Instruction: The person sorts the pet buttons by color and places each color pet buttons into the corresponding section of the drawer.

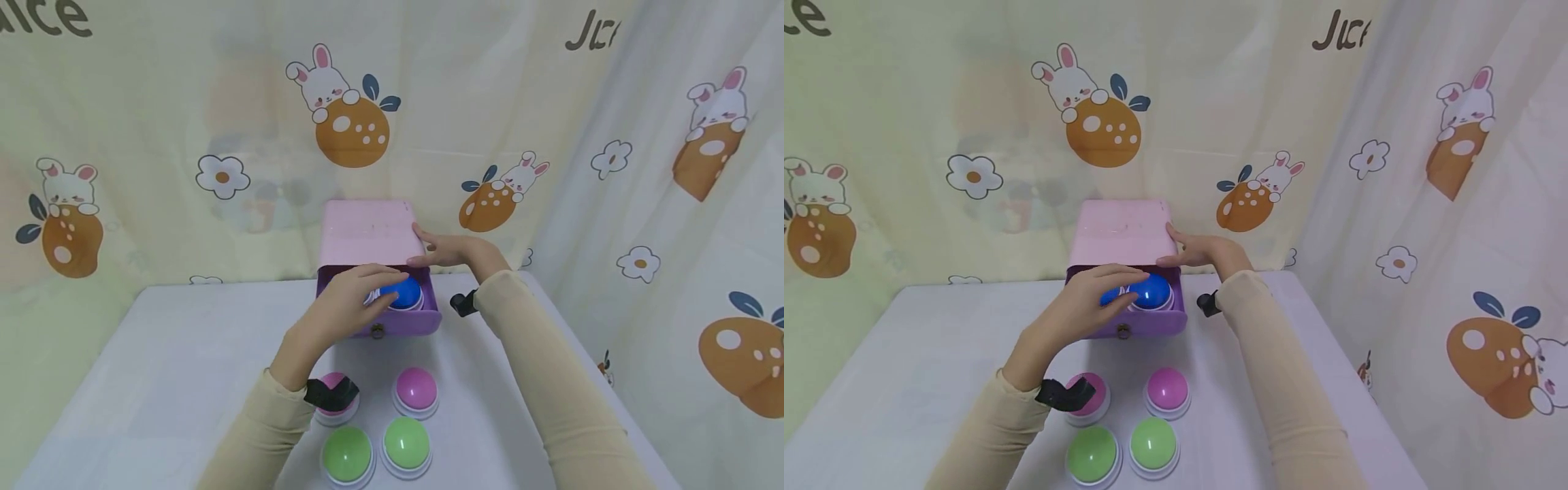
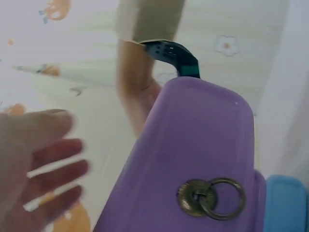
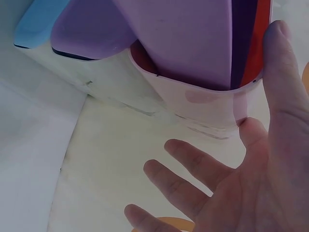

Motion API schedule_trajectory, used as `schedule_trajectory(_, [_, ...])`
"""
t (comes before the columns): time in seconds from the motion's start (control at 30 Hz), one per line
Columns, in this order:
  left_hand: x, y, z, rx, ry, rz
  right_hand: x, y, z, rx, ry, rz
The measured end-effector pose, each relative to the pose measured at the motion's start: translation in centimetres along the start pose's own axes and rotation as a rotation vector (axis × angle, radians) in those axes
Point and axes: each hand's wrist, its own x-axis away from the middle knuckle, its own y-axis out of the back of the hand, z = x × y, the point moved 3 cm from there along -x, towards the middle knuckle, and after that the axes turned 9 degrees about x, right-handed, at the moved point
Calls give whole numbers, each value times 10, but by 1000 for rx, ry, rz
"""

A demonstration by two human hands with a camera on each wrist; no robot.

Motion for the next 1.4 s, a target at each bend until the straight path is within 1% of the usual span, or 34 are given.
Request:
schedule_trajectory(0.13, [20,8,2,6,-104,-331,2,0,1,8,-12,-6])
schedule_trajectory(0.17, [25,9,4,6,-114,-403,3,1,1,12,-15,-7])
schedule_trajectory(0.23, [34,11,10,12,-114,-537,3,1,1,9,-18,-6])
schedule_trajectory(0.3, [44,10,19,33,-81,-637,4,1,1,4,-16,-5])
schedule_trajectory(0.33, [49,10,25,41,-61,-673,4,1,2,1,-12,-4])
schedule_trajectory(0.4, [58,9,35,58,-3,-694,4,1,3,-10,-11,-5])
schedule_trajectory(0.43, [61,8,40,67,28,-683,4,1,3,-10,-9,-6])
schedule_trajectory(0.5, [67,6,49,85,91,-622,5,1,3,-6,-8,-8])
schedule_trajectory(0.57, [70,4,55,108,168,-526,6,0,2,-7,-9,-9])
schedule_trajectory(0.67, [75,-3,63,136,265,-388,7,0,-1,2,-6,-11])
schedule_trajectory(0.73, [77,-7,67,149,316,-318,8,0,-2,-5,-11,-9])
schedule_trajectory(0.77, [78,-8,68,159,331,-294,8,0,-2,0,-10,-7])
schedule_trajectory(0.83, [80,-9,71,172,356,-269,8,1,-2,7,-7,-6])
schedule_trajectory(0.93, [84,-10,76,185,388,-251,5,1,0,19,8,3])
schedule_trajectory(1.03, [85,-12,81,196,411,-224,3,0,-1,31,4,21])
schedule_trajectory(1.13, [84,-16,84,210,417,-198,4,1,-2,53,-3,35])
schedule_trajectory(1.23, [84,-18,88,231,423,-187,6,3,-2,60,-6,37])
schedule_trajectory(1.33, [85,-18,91,269,445,-181,7,5,1,46,-27,43])
schedule_trajectory(1.4, [87,-18,93,298,476,-164,7,6,3,45,-37,48])
